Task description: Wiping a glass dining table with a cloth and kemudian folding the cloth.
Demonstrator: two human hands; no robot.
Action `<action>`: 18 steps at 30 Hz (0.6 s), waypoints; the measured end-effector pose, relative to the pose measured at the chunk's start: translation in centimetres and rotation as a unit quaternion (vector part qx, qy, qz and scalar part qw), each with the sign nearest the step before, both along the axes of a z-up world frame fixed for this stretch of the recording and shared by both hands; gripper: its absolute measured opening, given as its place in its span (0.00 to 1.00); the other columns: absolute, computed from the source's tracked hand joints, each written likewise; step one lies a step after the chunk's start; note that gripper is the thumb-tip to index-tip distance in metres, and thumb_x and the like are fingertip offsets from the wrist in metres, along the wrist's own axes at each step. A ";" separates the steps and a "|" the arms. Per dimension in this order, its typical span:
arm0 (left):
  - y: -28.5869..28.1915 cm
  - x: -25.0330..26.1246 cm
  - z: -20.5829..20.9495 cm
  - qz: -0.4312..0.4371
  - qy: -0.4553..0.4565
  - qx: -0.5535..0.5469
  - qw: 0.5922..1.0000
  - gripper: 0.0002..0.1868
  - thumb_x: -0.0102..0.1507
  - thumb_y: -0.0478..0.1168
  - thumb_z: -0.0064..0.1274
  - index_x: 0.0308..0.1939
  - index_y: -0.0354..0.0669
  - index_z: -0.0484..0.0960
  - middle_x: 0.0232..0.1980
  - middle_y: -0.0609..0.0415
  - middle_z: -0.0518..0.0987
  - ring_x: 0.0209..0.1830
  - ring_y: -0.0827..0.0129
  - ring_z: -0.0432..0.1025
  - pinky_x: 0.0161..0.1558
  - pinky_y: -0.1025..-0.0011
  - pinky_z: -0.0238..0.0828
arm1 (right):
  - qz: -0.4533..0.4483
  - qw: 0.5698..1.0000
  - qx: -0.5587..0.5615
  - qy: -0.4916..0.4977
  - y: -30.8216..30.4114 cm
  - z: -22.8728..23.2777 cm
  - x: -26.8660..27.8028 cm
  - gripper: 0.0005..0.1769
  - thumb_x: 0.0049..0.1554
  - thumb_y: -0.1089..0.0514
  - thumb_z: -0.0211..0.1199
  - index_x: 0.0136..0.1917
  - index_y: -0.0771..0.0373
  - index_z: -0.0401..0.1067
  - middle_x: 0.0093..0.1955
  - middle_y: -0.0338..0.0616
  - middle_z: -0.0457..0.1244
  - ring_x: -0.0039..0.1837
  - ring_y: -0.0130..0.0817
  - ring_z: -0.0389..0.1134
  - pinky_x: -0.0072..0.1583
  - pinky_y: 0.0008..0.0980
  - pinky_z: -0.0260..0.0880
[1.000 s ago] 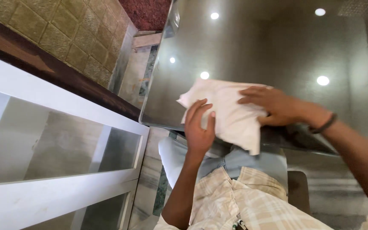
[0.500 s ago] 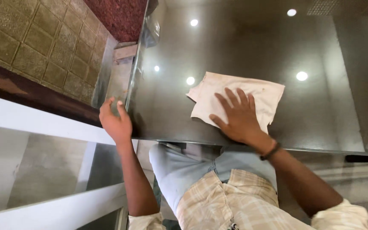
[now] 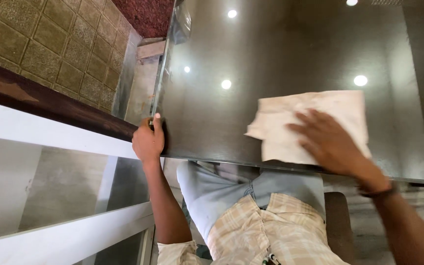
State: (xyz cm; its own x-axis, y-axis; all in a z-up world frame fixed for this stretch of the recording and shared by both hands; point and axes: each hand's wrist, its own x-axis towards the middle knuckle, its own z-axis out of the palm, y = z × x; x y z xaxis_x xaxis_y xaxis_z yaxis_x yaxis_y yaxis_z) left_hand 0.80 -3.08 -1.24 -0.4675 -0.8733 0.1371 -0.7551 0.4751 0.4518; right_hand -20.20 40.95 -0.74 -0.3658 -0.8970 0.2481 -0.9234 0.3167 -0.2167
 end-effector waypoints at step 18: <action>0.3 0.3 0.5 -0.017 0.058 -0.014 0.998 0.29 0.68 0.64 0.47 0.53 0.44 0.85 0.43 0.38 0.84 0.45 0.39 0.78 0.45 0.49 0.72 | -0.344 0.929 0.070 0.117 13.0 -3.4 -7.7 0.40 0.72 0.35 0.47 0.86 0.61 0.58 0.86 0.67 0.46 0.85 0.70 0.44 0.78 0.67 0.45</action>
